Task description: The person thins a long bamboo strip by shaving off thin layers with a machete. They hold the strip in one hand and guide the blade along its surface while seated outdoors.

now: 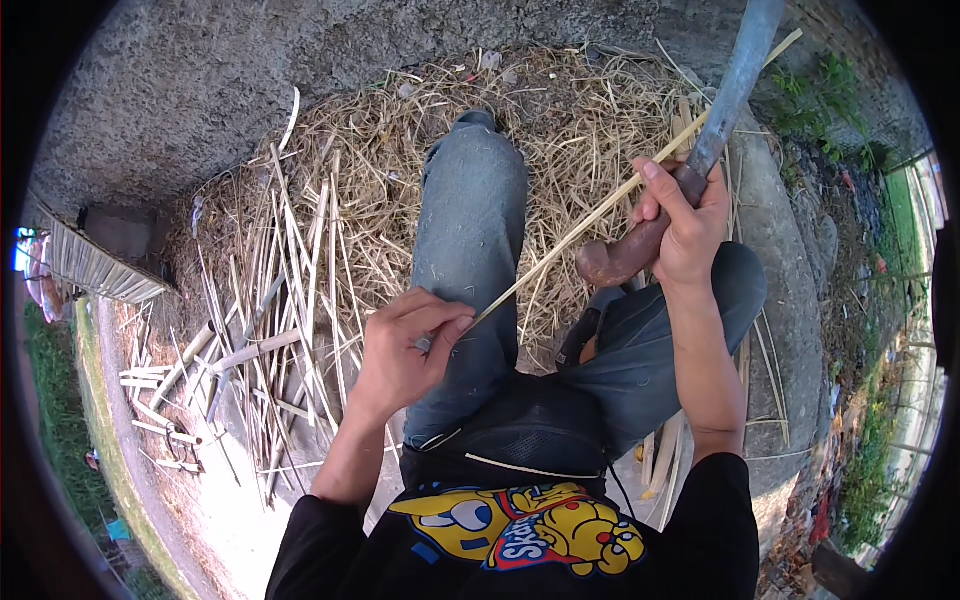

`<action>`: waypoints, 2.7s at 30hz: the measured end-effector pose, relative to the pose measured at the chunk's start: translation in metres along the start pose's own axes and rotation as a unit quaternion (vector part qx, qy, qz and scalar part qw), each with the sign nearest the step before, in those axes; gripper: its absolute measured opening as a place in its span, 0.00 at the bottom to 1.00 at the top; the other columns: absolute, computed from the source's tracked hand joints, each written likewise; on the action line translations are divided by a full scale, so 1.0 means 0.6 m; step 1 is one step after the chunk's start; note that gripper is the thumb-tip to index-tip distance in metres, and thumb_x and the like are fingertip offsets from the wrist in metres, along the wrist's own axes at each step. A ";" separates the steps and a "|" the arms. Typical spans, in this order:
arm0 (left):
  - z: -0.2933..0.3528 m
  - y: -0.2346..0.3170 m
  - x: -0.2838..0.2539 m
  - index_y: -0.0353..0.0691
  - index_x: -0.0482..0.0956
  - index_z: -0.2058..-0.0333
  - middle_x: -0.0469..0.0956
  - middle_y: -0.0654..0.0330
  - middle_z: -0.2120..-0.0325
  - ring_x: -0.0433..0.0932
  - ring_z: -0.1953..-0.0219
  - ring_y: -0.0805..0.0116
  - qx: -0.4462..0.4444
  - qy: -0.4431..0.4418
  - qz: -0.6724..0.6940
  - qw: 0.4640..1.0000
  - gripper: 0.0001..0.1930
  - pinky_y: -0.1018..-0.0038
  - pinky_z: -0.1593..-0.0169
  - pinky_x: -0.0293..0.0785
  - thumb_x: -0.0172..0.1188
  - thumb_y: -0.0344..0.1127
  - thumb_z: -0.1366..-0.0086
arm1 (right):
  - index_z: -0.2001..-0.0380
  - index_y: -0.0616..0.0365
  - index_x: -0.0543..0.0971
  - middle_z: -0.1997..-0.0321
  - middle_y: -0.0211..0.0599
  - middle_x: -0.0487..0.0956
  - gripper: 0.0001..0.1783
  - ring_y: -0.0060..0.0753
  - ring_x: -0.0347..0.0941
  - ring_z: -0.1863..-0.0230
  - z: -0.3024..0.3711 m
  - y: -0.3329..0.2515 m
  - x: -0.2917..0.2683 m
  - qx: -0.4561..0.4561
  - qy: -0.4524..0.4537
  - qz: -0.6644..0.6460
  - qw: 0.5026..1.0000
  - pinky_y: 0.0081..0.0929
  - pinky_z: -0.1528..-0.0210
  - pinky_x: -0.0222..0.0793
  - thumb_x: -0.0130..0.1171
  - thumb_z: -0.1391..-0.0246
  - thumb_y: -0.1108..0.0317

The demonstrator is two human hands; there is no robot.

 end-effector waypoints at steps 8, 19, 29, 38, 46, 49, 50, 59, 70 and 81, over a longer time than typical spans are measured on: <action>-0.060 0.099 0.000 0.34 0.85 0.58 0.83 0.56 0.72 0.81 0.69 0.62 0.114 0.113 -0.089 0.983 0.11 0.70 0.62 0.76 0.69 0.29 0.39 | 0.60 0.58 0.72 0.65 0.43 0.83 0.14 0.19 0.70 0.78 0.008 0.001 0.008 0.007 0.003 -0.031 0.999 0.23 0.76 0.73 0.67 0.44 0.76; -0.030 0.076 0.013 0.33 0.86 0.67 0.81 0.54 0.77 0.79 0.74 0.57 0.079 0.083 -0.089 0.989 0.05 0.67 0.68 0.75 0.70 0.25 0.43 | 0.62 0.58 0.72 0.73 0.34 0.78 0.15 0.21 0.72 0.79 -0.001 -0.016 -0.021 -0.015 0.041 -0.006 0.999 0.23 0.78 0.74 0.70 0.46 0.77; 0.014 0.036 -0.063 0.31 0.85 0.67 0.83 0.53 0.74 0.80 0.71 0.60 0.035 0.084 -0.136 0.987 0.05 0.70 0.65 0.75 0.70 0.24 0.43 | 0.57 0.57 0.72 0.64 0.39 0.83 0.17 0.18 0.71 0.74 -0.009 -0.015 -0.051 -0.003 0.058 -0.014 0.998 0.22 0.71 0.71 0.69 0.45 0.72; 0.016 0.027 -0.079 0.31 0.85 0.67 0.82 0.55 0.75 0.79 0.71 0.62 0.032 0.095 -0.123 0.987 0.04 0.71 0.65 0.74 0.69 0.24 0.42 | 0.63 0.58 0.71 0.74 0.32 0.77 0.15 0.19 0.71 0.78 -0.004 -0.022 -0.034 0.007 0.086 -0.025 0.996 0.24 0.76 0.73 0.70 0.47 0.75; 0.012 0.022 -0.084 0.34 0.86 0.68 0.81 0.56 0.75 0.81 0.71 0.61 0.036 0.089 -0.109 0.989 0.04 0.71 0.66 0.76 0.70 0.24 0.43 | 0.64 0.56 0.71 0.74 0.30 0.75 0.17 0.20 0.71 0.77 -0.008 -0.013 -0.043 0.002 0.084 -0.025 0.996 0.24 0.75 0.74 0.72 0.47 0.73; 0.013 0.017 -0.090 0.31 0.84 0.70 0.81 0.56 0.75 0.79 0.71 0.64 0.033 0.089 -0.075 0.993 0.03 0.72 0.65 0.73 0.68 0.24 0.40 | 0.64 0.56 0.71 0.75 0.29 0.74 0.16 0.20 0.71 0.77 -0.012 -0.012 -0.051 -0.004 0.085 -0.030 0.996 0.24 0.75 0.73 0.72 0.47 0.73; 0.014 0.015 -0.092 0.30 0.84 0.70 0.81 0.56 0.75 0.79 0.71 0.64 0.025 0.088 -0.066 0.994 0.03 0.72 0.65 0.72 0.68 0.24 0.40 | 0.64 0.56 0.71 0.75 0.29 0.74 0.16 0.20 0.71 0.77 -0.013 -0.012 -0.050 -0.004 0.085 -0.030 0.996 0.24 0.75 0.73 0.72 0.47 0.73; 0.021 -0.002 -0.110 0.30 0.84 0.70 0.81 0.57 0.75 0.79 0.71 0.67 -0.008 0.100 -0.035 0.994 0.04 0.73 0.64 0.72 0.66 0.25 0.37 | 0.64 0.57 0.74 0.75 0.28 0.74 0.14 0.19 0.70 0.76 -0.016 -0.002 -0.060 0.006 0.093 -0.030 0.995 0.24 0.75 0.72 0.71 0.45 0.72; 0.021 -0.003 -0.115 0.35 0.87 0.63 0.83 0.58 0.73 0.79 0.71 0.69 0.017 0.120 -0.005 0.993 0.08 0.75 0.65 0.74 0.70 0.23 0.44 | 0.66 0.55 0.73 0.74 0.28 0.74 0.13 0.20 0.71 0.75 -0.020 0.008 -0.070 0.026 0.103 -0.033 0.994 0.24 0.74 0.73 0.71 0.45 0.72; 0.005 0.024 -0.101 0.35 0.88 0.68 0.84 0.60 0.74 0.81 0.70 0.66 0.128 0.125 0.034 0.983 0.08 0.73 0.65 0.75 0.74 0.23 0.50 | 0.65 0.55 0.74 0.74 0.26 0.73 0.13 0.18 0.70 0.75 -0.020 0.020 -0.068 0.053 0.100 -0.026 0.993 0.22 0.73 0.70 0.71 0.44 0.70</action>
Point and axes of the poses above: each hand's wrist, its own z-axis away from the middle knuckle, its own x-axis out of the palm, y = z × x, the point moved 9 cm from there along -z, towards the middle knuckle
